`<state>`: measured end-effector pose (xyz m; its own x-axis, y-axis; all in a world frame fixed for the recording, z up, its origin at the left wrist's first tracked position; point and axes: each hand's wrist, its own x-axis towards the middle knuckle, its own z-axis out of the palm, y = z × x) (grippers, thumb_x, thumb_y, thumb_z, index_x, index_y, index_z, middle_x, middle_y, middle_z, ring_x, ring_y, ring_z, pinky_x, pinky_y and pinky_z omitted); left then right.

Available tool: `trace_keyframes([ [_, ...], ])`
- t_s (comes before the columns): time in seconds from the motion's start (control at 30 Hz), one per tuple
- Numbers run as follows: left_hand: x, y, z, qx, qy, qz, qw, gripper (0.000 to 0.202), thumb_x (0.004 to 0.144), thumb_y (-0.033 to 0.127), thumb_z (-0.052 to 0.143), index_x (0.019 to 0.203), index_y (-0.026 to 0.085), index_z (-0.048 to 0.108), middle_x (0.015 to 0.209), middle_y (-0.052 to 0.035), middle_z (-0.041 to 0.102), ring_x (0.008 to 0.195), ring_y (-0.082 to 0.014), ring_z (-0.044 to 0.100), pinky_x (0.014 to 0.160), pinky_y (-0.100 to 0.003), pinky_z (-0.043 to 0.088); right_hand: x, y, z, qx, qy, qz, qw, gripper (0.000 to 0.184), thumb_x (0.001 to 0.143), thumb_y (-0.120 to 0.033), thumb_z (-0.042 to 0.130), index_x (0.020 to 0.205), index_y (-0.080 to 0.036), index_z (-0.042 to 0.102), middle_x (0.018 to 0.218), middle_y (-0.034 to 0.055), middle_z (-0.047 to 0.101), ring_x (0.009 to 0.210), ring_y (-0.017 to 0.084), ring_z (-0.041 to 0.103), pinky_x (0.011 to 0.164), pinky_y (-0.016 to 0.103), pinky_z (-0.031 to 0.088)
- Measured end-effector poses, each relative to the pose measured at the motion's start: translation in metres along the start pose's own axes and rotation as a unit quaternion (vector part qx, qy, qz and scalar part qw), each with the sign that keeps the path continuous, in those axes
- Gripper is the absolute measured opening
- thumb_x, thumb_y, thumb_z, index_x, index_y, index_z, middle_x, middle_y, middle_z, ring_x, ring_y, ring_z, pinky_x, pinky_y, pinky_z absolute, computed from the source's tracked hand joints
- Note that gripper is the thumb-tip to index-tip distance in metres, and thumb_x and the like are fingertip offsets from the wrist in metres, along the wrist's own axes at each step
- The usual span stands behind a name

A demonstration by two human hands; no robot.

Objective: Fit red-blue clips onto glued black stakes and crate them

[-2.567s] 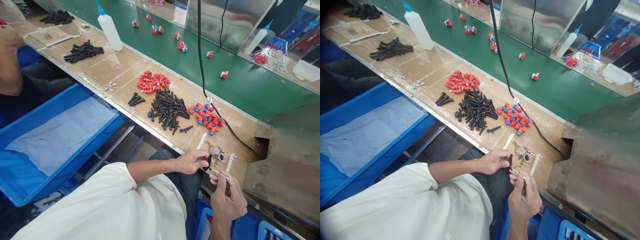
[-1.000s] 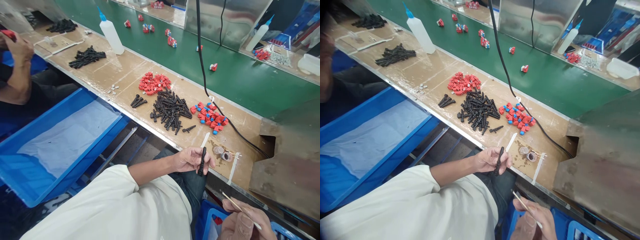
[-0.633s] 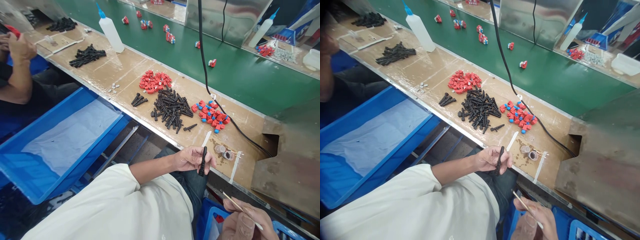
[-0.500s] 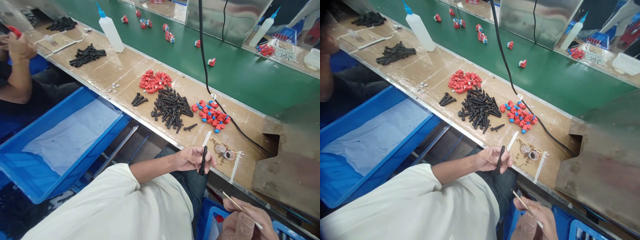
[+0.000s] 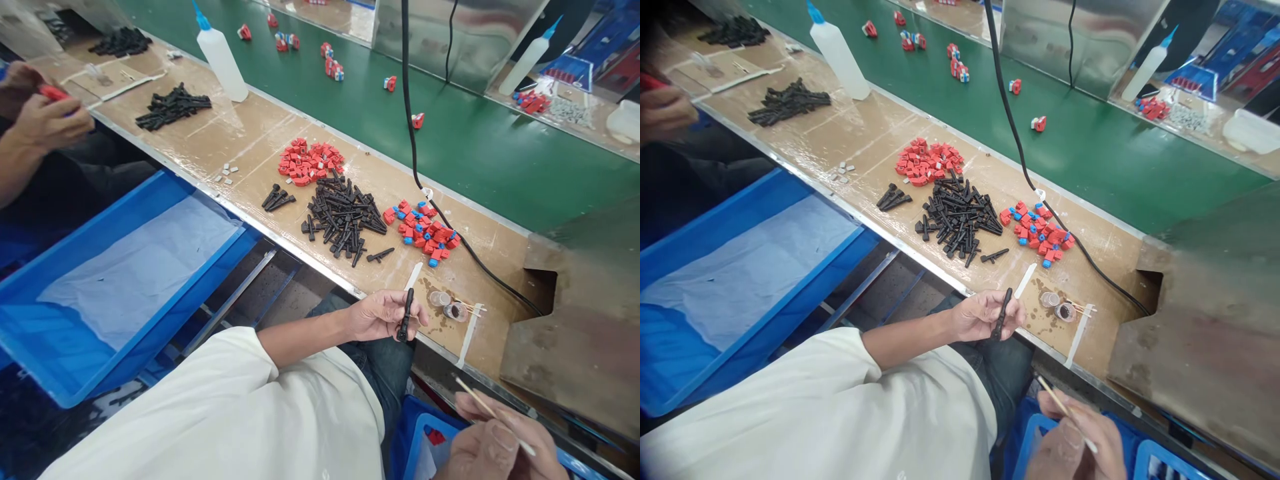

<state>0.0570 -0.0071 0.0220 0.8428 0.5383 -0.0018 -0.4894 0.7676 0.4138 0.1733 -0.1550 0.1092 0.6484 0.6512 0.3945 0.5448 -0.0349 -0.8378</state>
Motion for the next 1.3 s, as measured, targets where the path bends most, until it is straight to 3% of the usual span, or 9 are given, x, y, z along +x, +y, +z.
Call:
trace_keyframes([
  [0.1,0.000,0.001,0.000,-0.022,0.007,0.006,1.000,0.045,0.061,0.038,0.091,0.082,0.012,0.061,0.090,-0.0076,0.066,0.061,-0.0103,0.060,0.056,-0.023,0.042,0.029,0.023,0.014,0.026,0.144,-0.022,0.989,0.016,0.087,-0.031,0.069,0.084,-0.016,0.069,0.072,0.0035,0.066,0.054,0.020,0.063,0.052,0.036,0.052],
  [0.13,0.000,0.001,0.000,-0.026,0.006,0.007,1.000,0.044,0.062,0.037,0.091,0.081,0.012,0.061,0.090,-0.0073,0.065,0.061,-0.0102,0.060,0.056,-0.023,0.042,0.039,0.037,0.018,0.008,0.144,-0.017,0.989,0.018,0.087,-0.032,0.069,0.088,-0.015,0.071,0.073,0.0041,0.067,0.058,0.021,0.066,0.057,0.037,0.054],
  [0.3,-0.002,0.000,-0.003,-0.029,0.004,0.011,1.000,0.043,0.062,0.037,0.091,0.081,0.012,0.062,0.091,-0.0070,0.065,0.064,-0.0104,0.060,0.057,-0.023,0.043,0.073,0.105,0.031,-0.094,0.012,0.013,0.995,0.037,0.088,-0.048,0.064,0.091,-0.012,0.073,0.082,0.0068,0.069,0.067,0.018,0.066,0.067,0.032,0.055],
  [0.4,-0.002,0.001,-0.006,-0.020,0.013,0.012,1.000,0.045,0.061,0.038,0.091,0.082,0.012,0.062,0.089,-0.0069,0.065,0.062,-0.0095,0.058,0.056,-0.022,0.043,0.077,0.121,0.036,-0.120,-0.037,0.010,0.992,0.044,0.086,-0.054,0.062,0.089,-0.012,0.074,0.083,0.0071,0.067,0.065,0.016,0.061,0.063,0.030,0.052],
  [0.53,-0.002,0.003,-0.007,-0.017,0.018,0.007,1.000,0.045,0.061,0.039,0.091,0.082,0.012,0.062,0.087,-0.0069,0.066,0.061,-0.0100,0.058,0.055,-0.022,0.041,0.076,0.117,0.039,-0.135,-0.064,0.007,0.989,0.048,0.082,-0.057,0.065,0.097,-0.013,0.075,0.077,0.0034,0.061,0.058,0.013,0.051,0.059,0.028,0.047],
  [0.77,-0.001,0.005,-0.004,-0.055,-0.006,0.000,0.998,0.038,0.066,0.034,0.087,0.084,0.012,0.063,0.092,-0.0104,0.066,0.062,-0.0117,0.059,0.053,-0.024,0.037,0.073,0.102,0.031,-0.117,-0.051,0.086,0.988,0.072,0.073,-0.058,0.072,0.126,-0.010,0.063,0.074,-0.0013,0.058,0.054,0.010,0.046,0.057,0.026,0.042],
  [0.87,-0.002,0.005,-0.004,-0.059,-0.009,0.002,0.998,0.036,0.067,0.034,0.086,0.084,0.012,0.062,0.095,-0.0125,0.067,0.061,-0.0116,0.058,0.054,-0.024,0.036,0.071,0.098,0.028,-0.132,-0.045,0.099,0.985,0.074,0.073,-0.058,0.073,0.129,-0.010,0.061,0.075,-0.0014,0.059,0.054,0.010,0.046,0.058,0.026,0.042],
  [1.07,-0.005,0.008,-0.003,-0.053,-0.002,-0.004,0.999,0.036,0.066,0.033,0.085,0.082,0.013,0.060,0.088,-0.0088,0.063,0.062,-0.0121,0.057,0.054,-0.025,0.034,0.069,0.093,0.022,-0.154,-0.045,0.112,0.981,0.079,0.073,-0.055,0.075,0.134,-0.009,0.055,0.073,-0.0026,0.059,0.057,0.012,0.049,0.061,0.028,0.043],
  [1.3,-0.006,0.010,-0.001,-0.054,-0.018,-0.007,0.998,0.034,0.067,0.036,0.084,0.078,0.011,0.063,0.091,-0.0098,0.061,0.061,-0.0112,0.053,0.052,-0.025,0.031,0.058,0.074,0.014,-0.111,0.024,0.107,0.988,0.073,0.076,-0.051,0.077,0.133,-0.011,0.056,0.073,-0.0032,0.059,0.055,0.011,0.048,0.057,0.026,0.043],
])
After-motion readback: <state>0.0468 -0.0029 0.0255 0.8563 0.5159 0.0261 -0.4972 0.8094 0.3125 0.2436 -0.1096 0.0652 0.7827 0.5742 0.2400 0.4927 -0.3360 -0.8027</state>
